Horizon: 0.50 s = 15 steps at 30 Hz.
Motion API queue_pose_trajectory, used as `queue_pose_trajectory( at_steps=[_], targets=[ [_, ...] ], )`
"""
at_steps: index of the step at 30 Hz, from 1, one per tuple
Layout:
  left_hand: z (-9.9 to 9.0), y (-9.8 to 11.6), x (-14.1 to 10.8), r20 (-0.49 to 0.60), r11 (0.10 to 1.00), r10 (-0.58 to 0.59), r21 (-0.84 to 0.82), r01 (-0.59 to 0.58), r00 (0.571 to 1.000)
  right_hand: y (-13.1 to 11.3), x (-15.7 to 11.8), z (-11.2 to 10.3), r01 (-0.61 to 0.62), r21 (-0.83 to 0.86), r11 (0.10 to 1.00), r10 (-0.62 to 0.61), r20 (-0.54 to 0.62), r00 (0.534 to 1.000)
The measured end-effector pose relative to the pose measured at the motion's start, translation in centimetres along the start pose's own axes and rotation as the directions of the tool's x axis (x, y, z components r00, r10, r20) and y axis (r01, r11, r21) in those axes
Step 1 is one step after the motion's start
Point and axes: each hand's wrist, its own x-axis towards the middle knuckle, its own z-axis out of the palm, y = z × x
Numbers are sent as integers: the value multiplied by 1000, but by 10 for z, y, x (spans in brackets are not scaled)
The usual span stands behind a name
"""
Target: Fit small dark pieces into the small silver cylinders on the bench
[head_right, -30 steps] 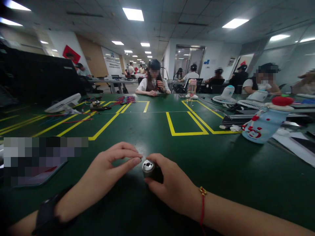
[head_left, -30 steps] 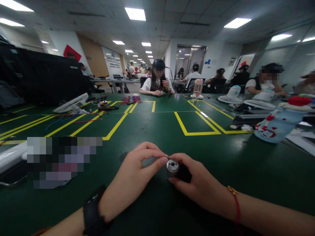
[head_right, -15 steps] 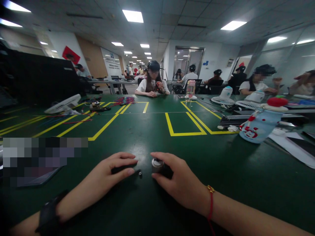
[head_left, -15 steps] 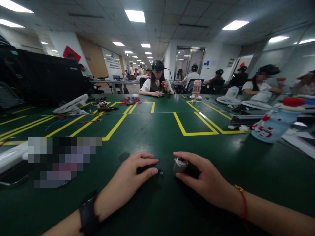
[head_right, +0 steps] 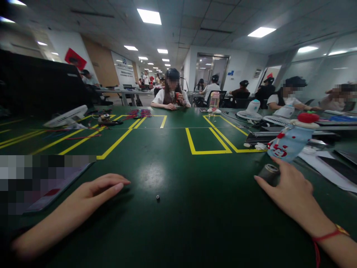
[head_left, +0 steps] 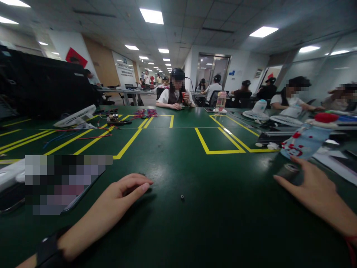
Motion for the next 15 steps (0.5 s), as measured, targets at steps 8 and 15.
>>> queue_pose_trajectory(
  at_steps=[8,15],
  targets=[
    [9,2,0,4,997,54,57,-55,999,-199,-48,-8,602,463,651,-707,81,703],
    [7,2,-5,7,995,77,67,-77,997,-209,-24,-16,508,560,655,-685,156,711]
  ],
)
